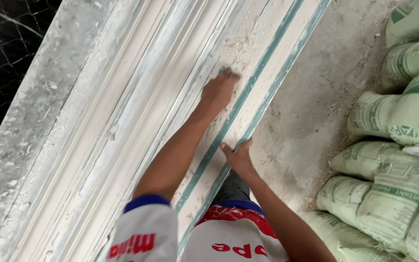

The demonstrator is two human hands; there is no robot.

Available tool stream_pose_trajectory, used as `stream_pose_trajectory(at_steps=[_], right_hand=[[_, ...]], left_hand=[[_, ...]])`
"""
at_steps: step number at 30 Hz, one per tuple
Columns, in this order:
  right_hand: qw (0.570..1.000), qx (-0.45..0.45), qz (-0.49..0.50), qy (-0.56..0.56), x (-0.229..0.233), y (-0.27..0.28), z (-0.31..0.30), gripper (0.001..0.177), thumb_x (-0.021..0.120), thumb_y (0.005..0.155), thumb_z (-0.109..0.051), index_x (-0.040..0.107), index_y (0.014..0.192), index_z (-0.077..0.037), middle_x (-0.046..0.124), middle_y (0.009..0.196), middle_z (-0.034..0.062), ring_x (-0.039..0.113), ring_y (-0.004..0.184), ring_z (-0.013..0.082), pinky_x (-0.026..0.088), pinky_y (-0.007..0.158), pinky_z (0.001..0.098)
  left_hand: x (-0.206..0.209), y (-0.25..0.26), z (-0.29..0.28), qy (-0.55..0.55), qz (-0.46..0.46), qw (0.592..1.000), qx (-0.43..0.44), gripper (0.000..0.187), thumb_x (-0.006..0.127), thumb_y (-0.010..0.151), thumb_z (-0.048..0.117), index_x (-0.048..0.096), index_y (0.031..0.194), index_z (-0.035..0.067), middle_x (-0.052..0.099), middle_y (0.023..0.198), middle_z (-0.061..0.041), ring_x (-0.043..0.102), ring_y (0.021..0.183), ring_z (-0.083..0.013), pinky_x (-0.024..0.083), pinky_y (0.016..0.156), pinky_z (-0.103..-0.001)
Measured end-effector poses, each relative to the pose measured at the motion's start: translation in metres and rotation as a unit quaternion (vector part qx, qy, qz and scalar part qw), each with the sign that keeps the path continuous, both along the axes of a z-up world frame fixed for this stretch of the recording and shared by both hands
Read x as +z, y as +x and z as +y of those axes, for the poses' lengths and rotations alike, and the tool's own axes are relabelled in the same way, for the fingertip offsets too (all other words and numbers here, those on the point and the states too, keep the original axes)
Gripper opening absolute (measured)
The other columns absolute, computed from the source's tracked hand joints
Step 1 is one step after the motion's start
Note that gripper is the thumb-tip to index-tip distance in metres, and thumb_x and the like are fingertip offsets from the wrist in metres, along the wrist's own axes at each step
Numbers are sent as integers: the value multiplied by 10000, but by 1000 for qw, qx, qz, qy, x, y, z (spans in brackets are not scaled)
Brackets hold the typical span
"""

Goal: The person scrapes a white, ribbed mold with a metal scraper, removing dried residue from the grooves. The person repeatedly scrapes along the length of the mold, occasionally lifting the scraper to clear debris.

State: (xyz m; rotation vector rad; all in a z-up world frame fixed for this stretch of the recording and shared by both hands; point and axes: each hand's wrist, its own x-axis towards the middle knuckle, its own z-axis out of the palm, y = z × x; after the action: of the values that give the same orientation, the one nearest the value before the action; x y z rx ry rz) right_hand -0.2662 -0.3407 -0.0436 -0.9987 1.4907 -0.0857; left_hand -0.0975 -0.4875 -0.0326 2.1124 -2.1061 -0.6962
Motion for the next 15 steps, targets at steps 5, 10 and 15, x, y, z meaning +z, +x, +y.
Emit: stream_pose_trajectory(at_steps=[5, 10, 15], right_hand=[[996, 86, 19, 31, -1, -18, -12, 1272, 667, 916, -634, -228, 1551, 9, 190, 1597, 374, 358, 1446, 517, 366, 1167, 591], [963, 206, -104, 137, 49, -63, -82, 1146, 600, 822, -614, -127, 1591, -174, 34, 1652, 15, 212, 1562, 258, 366, 1227, 443], [976, 181, -111, 46, 12, -135, -182, 445, 683, 897, -211, 691, 1267, 36, 752, 1103, 273, 693, 1083, 339, 520, 902, 499]], left_hand=[[72, 19, 118, 136, 51, 988, 44, 539, 454, 1013, 68, 481, 1510, 275, 336, 1651, -122, 597, 1272, -397, 540, 972, -614], [31, 16, 176, 118, -10, 989, 92, 834, 610, 813, -151, 455, 1504, 289, 299, 1657, -46, 639, 453, -353, 521, 326, -471], [54, -17, -19, 107, 41, 991, 68, 524, 599, 972, 120, 535, 1454, 316, 409, 1598, -63, 709, 1079, -391, 626, 847, -566]])
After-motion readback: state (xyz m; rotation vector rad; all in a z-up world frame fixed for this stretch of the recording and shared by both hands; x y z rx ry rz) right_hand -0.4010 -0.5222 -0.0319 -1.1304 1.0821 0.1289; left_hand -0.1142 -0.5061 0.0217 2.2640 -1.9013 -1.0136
